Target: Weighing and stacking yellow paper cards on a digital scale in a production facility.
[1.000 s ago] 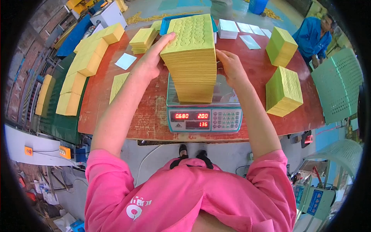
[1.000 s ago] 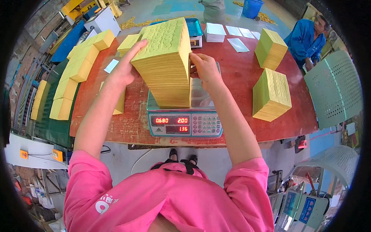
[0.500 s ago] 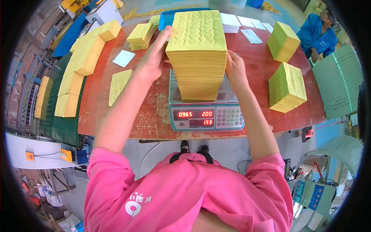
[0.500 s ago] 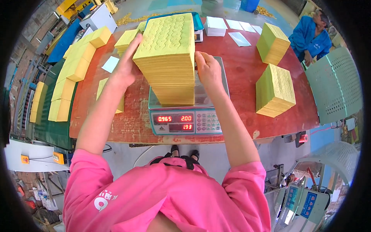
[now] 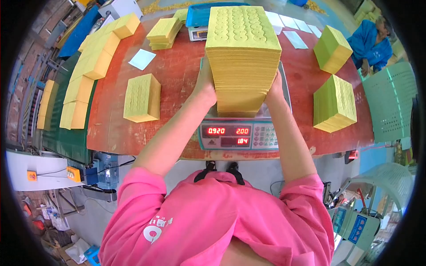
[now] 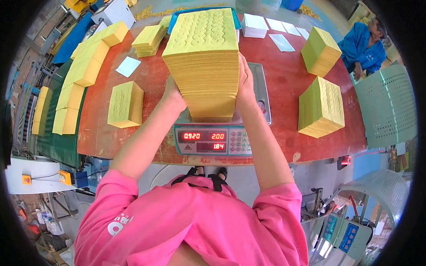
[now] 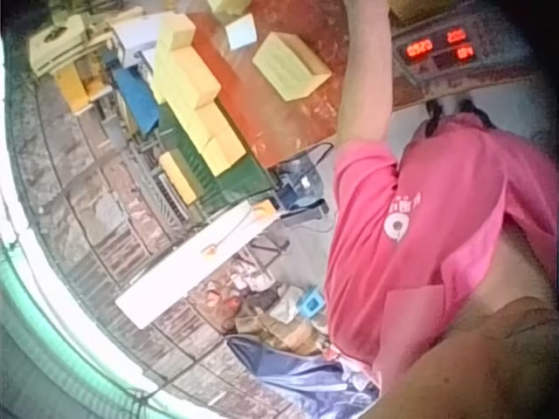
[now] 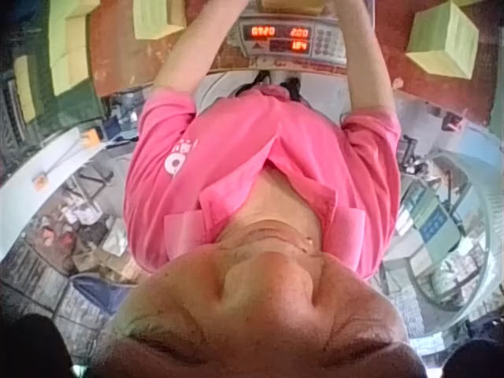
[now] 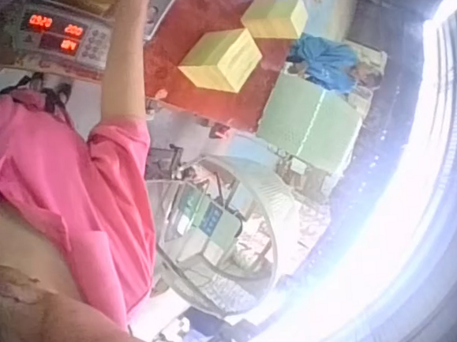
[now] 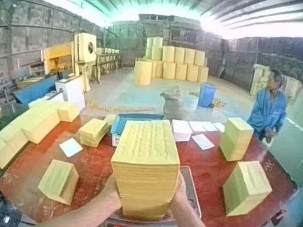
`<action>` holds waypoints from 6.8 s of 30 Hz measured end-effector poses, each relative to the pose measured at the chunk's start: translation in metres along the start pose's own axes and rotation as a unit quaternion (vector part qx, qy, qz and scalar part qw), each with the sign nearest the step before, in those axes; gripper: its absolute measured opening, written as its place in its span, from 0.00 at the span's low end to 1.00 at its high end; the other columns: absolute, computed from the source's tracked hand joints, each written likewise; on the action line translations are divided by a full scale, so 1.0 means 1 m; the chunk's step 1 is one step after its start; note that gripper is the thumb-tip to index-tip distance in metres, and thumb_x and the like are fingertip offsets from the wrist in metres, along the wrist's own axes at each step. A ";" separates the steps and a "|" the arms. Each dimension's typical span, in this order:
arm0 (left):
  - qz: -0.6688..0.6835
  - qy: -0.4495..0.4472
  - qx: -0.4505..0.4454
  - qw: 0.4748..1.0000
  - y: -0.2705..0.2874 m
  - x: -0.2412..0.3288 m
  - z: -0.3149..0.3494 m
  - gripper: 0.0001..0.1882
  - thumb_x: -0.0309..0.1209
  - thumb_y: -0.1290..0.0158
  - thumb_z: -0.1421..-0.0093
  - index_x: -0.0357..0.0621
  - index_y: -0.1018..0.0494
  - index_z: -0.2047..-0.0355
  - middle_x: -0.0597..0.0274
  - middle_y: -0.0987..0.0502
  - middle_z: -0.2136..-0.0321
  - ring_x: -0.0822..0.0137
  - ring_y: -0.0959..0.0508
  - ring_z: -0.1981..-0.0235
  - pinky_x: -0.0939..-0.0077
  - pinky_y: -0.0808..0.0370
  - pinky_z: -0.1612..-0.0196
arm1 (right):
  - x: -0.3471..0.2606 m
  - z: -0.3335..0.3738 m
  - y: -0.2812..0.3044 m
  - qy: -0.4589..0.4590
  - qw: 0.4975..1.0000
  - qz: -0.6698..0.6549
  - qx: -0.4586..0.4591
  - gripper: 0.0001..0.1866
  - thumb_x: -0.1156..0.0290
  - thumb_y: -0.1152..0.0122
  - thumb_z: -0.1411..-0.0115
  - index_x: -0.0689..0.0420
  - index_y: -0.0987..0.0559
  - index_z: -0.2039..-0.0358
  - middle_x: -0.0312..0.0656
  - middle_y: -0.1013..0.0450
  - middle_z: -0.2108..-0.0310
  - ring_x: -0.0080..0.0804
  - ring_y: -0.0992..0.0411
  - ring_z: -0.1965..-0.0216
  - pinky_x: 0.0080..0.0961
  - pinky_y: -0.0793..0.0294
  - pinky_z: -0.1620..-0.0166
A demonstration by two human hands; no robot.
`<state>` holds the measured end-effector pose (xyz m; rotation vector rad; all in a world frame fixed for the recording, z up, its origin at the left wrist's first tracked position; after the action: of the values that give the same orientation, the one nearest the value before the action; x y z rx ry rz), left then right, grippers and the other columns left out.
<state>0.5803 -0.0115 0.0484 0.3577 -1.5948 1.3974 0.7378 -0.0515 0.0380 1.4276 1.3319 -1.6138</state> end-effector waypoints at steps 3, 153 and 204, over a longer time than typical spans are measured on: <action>0.035 0.041 0.055 0.997 0.000 -0.009 -0.001 0.26 0.47 0.51 0.34 0.41 0.32 0.45 0.59 0.26 0.55 0.68 0.23 0.55 0.71 0.22 0.59 | -0.004 0.003 0.006 -0.004 1.000 0.023 0.020 0.25 0.56 0.56 0.28 0.56 0.33 0.37 0.40 0.34 0.40 0.30 0.33 0.43 0.26 0.34 0.41; -0.457 -0.079 -0.086 0.882 -0.298 -0.229 -0.020 0.15 0.30 0.44 0.38 0.39 0.30 0.53 0.67 0.25 0.76 0.79 0.28 0.79 0.82 0.33 0.81 | -0.159 0.096 0.415 0.088 0.923 0.291 0.234 0.21 0.73 0.34 0.48 0.64 0.22 0.52 0.43 0.24 0.66 0.27 0.27 0.69 0.26 0.25 0.62; -0.476 -0.065 0.041 0.876 0.000 -0.032 0.182 0.04 0.26 0.44 0.39 0.37 0.23 0.68 0.67 0.24 0.76 0.78 0.27 0.75 0.80 0.30 0.71 | -0.133 0.145 0.095 0.197 0.956 0.200 0.080 0.09 0.85 0.47 0.37 0.67 0.20 0.60 0.36 0.28 0.71 0.13 0.37 0.76 0.11 0.37 0.72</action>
<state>0.5145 -0.1836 0.0427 1.1292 -1.1610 0.6667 0.8043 -0.2396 0.1256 2.0475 1.0331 -1.2290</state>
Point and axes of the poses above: each hand's wrist, its own z-axis away from the middle knuckle, its own y-axis out of the back of the hand, x = y × z, the point moved 10 cm from there along -z, towards the middle knuckle
